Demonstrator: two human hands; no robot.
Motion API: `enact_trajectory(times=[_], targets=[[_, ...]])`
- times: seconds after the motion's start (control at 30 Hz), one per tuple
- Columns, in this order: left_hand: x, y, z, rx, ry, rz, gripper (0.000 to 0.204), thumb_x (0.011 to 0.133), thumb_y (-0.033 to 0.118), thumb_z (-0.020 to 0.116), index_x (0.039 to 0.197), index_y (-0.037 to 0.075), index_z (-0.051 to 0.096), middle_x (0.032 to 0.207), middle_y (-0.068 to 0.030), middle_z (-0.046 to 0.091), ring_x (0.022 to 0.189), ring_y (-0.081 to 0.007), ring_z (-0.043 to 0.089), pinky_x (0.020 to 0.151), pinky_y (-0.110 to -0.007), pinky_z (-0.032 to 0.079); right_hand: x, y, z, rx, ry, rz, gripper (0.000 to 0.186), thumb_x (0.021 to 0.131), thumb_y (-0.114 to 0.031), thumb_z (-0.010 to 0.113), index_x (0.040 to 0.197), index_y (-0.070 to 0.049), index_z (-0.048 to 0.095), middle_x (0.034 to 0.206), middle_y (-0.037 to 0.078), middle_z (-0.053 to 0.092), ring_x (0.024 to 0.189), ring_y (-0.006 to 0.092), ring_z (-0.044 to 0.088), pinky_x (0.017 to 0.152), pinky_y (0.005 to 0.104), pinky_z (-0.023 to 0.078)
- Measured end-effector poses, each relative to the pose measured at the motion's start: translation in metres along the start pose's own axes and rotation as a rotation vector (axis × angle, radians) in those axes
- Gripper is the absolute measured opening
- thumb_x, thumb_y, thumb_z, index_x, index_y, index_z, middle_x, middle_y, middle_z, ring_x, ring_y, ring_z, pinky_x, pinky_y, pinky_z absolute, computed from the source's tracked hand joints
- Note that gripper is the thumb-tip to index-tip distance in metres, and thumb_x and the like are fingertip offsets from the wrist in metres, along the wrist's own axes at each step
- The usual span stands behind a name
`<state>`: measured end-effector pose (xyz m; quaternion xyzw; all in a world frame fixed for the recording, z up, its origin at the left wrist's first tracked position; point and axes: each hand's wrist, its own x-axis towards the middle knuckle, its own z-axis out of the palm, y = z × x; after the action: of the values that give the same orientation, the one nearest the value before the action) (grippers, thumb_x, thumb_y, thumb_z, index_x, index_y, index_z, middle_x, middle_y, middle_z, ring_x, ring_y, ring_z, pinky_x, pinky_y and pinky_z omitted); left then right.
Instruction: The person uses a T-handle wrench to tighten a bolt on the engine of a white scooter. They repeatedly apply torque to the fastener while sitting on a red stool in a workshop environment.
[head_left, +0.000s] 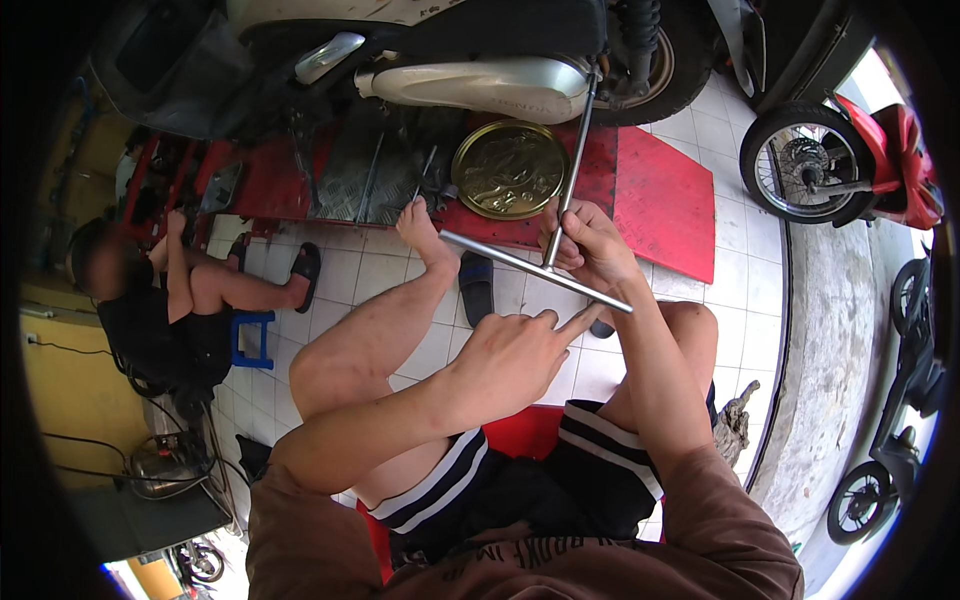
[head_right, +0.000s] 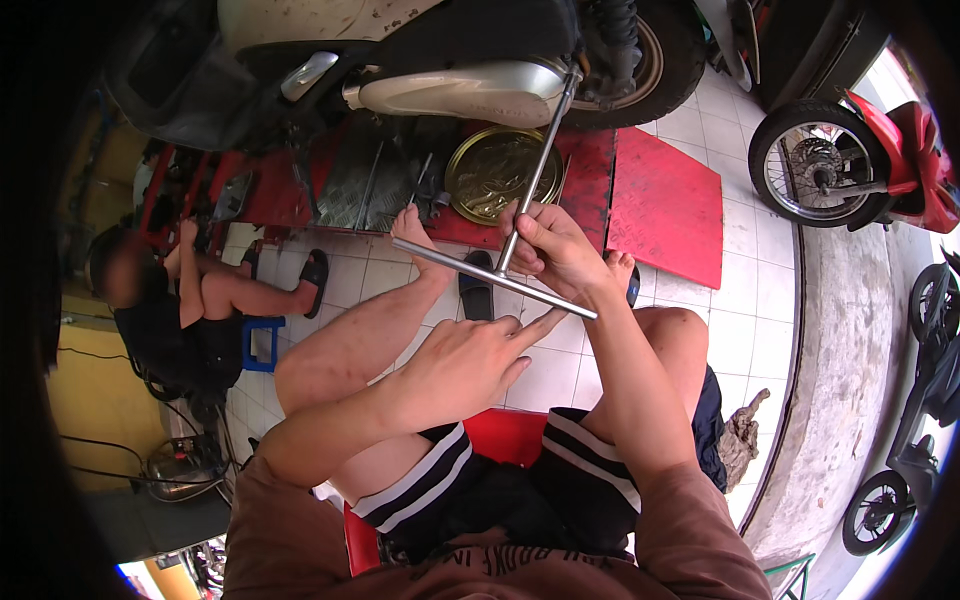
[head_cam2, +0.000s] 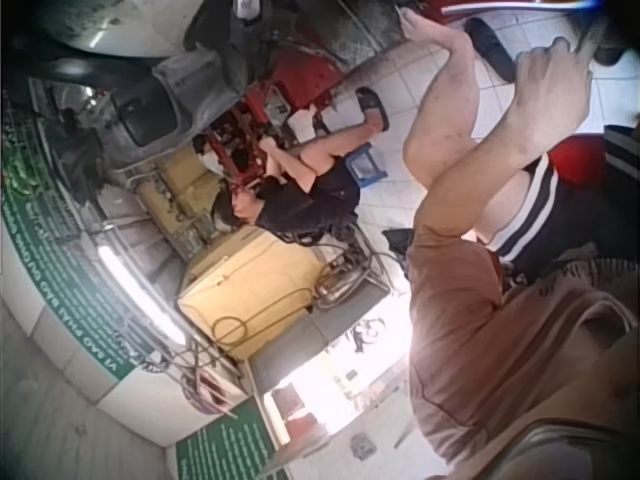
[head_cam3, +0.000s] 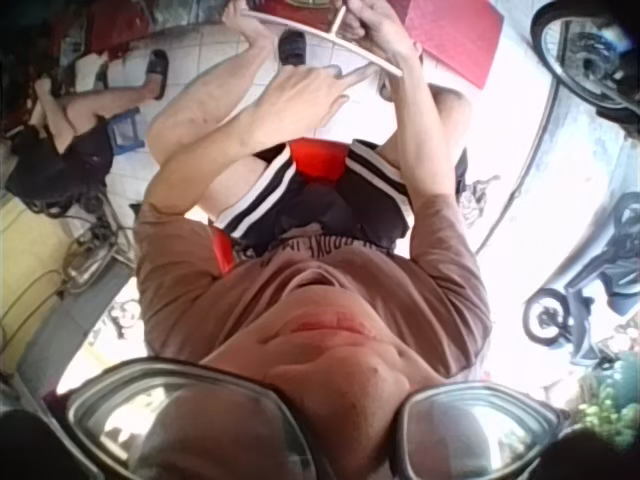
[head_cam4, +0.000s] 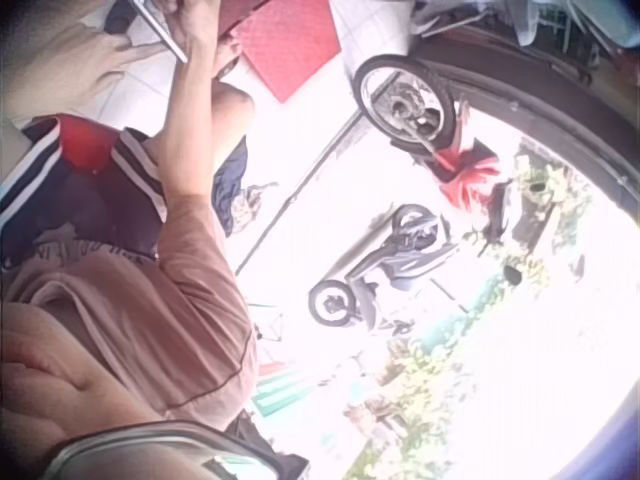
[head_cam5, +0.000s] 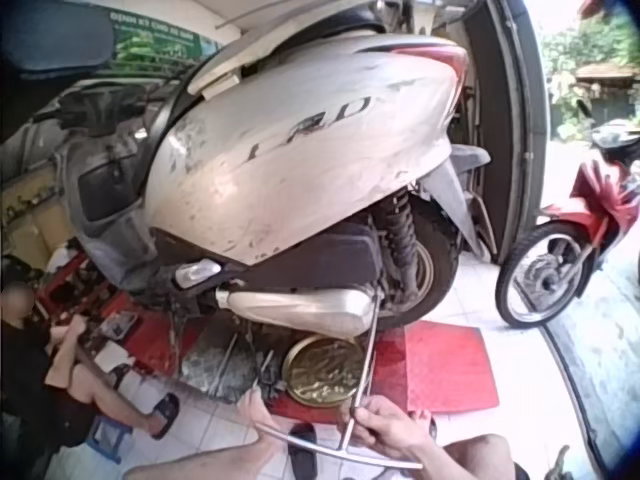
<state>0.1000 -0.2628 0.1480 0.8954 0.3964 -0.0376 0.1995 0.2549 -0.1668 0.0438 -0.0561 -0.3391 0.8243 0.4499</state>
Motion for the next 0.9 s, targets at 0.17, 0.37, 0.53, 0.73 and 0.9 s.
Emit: enact_trajectory(times=[0.17, 0.37, 0.53, 0.73, 0.9], targets=[[0.0, 0.012, -0.022, -0.061, 0.357, -0.299, 0.07, 0.087, 0.027, 0.061, 0.134, -0.016, 0.033, 0.069, -0.0222, 0.062, 0.06, -0.0332, 0.064, 0.053, -0.042, 0.051, 0.001, 0.001, -0.002, -0.032, 0.099, 0.02, 0.028, 0.094, -0.03, 0.06, 0.096, -0.002, 0.053, 0.061, -0.003, 0.044, 0.051, 0.0053, 0.036, 0.049, 0.0195, 0.027], [-0.008, 0.006, 0.003, 0.013, -0.023, -0.11, 0.084, 0.086, 0.031, 0.063, 0.14, -0.017, 0.018, 0.062, -0.0201, 0.061, 0.054, -0.0334, 0.064, 0.05, -0.041, 0.05, 0.01, 0.004, -0.003, 0.047, 0.036, -0.037, 0.027, 0.094, -0.028, 0.058, 0.097, -0.001, 0.052, 0.059, -0.003, 0.043, 0.05, 0.0054, 0.035, 0.048, 0.0203, 0.027], [-0.006, 0.015, -0.021, 0.016, 0.196, -0.262, 0.078, 0.086, 0.032, 0.063, 0.135, -0.018, 0.03, 0.061, -0.0152, 0.062, 0.052, -0.0292, 0.063, 0.046, -0.039, 0.049, 0.009, 0.003, 0.001, -0.042, 0.126, -0.04, 0.028, 0.093, -0.03, 0.06, 0.092, -0.004, 0.049, 0.06, -0.006, 0.037, 0.049, 0.0017, 0.031, 0.043, 0.0166, 0.024], [-0.011, 0.011, -0.006, 0.011, -0.015, -0.195, 0.078, 0.087, 0.035, 0.063, 0.136, -0.015, 0.031, 0.058, -0.0168, 0.06, 0.054, -0.0329, 0.064, 0.05, -0.042, 0.05, 0.01, 0.001, 0.003, -0.002, 0.138, -0.102, 0.027, 0.094, -0.029, 0.059, 0.096, -0.004, 0.049, 0.059, -0.006, 0.036, 0.049, 0.0022, 0.03, 0.043, 0.0172, 0.022], [-0.01, 0.017, -0.025, -0.039, 0.162, -0.293, 0.071, 0.087, 0.031, 0.062, 0.143, -0.002, 0.033, 0.062, -0.0123, 0.062, 0.053, -0.0283, 0.063, 0.049, -0.038, 0.049, 0.008, 0.003, -0.004, 0.009, 0.153, -0.099, 0.028, 0.095, -0.03, 0.057, 0.098, -0.003, 0.051, 0.059, -0.006, 0.037, 0.05, 0.003, 0.031, 0.045, 0.0188, 0.025]])
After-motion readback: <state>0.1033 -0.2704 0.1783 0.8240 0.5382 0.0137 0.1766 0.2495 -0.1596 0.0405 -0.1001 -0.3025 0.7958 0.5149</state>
